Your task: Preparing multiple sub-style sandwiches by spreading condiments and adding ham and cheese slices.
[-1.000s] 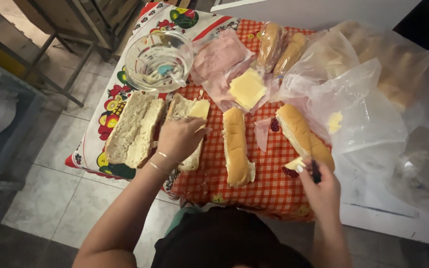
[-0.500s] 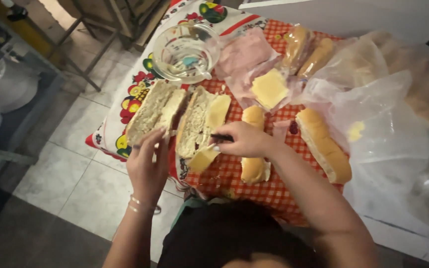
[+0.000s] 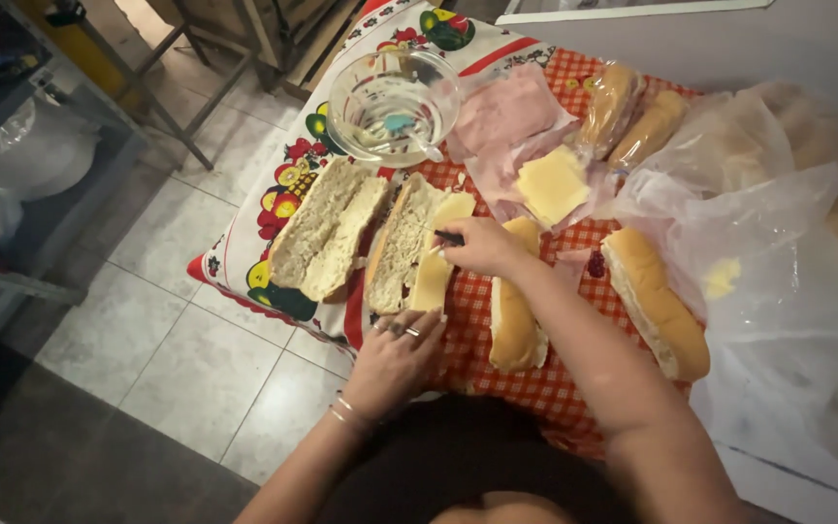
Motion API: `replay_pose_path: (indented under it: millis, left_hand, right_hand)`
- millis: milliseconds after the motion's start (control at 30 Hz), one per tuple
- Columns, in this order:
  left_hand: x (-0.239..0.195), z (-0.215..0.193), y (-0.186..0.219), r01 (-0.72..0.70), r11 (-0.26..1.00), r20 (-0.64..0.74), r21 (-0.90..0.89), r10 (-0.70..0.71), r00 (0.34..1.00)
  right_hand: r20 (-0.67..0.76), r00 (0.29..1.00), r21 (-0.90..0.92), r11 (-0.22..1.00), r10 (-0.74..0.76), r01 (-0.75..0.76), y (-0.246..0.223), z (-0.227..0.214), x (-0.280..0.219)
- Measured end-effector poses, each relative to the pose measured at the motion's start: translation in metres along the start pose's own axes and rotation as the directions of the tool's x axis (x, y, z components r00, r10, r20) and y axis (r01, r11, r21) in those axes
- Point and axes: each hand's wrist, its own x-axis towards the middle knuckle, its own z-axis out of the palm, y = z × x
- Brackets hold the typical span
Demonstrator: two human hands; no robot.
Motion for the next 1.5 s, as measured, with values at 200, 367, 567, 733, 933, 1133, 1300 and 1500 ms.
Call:
replay_pose_path:
  millis: [200,367,567,733,933,1133,1300,1500]
  left_hand:
    - [0.005,0.003,-0.008,-0.006,0.998,0.102,0.058,0.000,0.995]
    - [0.005,0.010,-0.017,-0.023,0.999,0.110,0.044,0.018,0.994]
    - [-0.004,0.020,-0.021,-0.034,0.999,0.172,0.026,0.029,0.985]
    - [0.012,0.011,-0.017,-0.015,1.000,0.189,0.000,0.015,0.982]
    - [0.047,0.001,-0.006,0.049,0.988,0.184,-0.145,-0.022,0.983]
    - [0.081,0.010,0.015,-0.009,0.967,0.148,-0.255,0.048,0.988]
    - [0.085,0.038,0.028,-0.073,0.941,0.193,-0.330,0.143,0.971]
    - [0.142,0.060,-0.004,0.210,0.975,0.495,-0.079,-0.144,0.857]
  right_hand:
    - [-0.094,0.995,-0.095,0.995,0.020,-0.028,0.000,0.005,-0.017]
    - [-0.182,0.983,-0.093,0.995,0.028,-0.045,0.000,0.008,-0.017]
    - [-0.185,0.983,-0.301,0.953,-0.015,-0.042,0.005,0.027,-0.005]
    - [-0.405,0.904,-0.176,0.982,-0.138,0.071,0.039,-0.018,-0.053]
    - [-0.597,0.792,0.075,0.992,0.128,-0.104,0.106,-0.061,-0.185]
    - [-0.477,0.764,0.099,0.890,0.435,-0.445,0.145,0.003,-0.240]
    - [-0.470,0.660,0.524,0.787,0.586,-0.326,0.094,-0.018,-0.230]
    - [-0.461,0.715,0.477,0.826,0.525,-0.300,0.088,-0.036,-0.222]
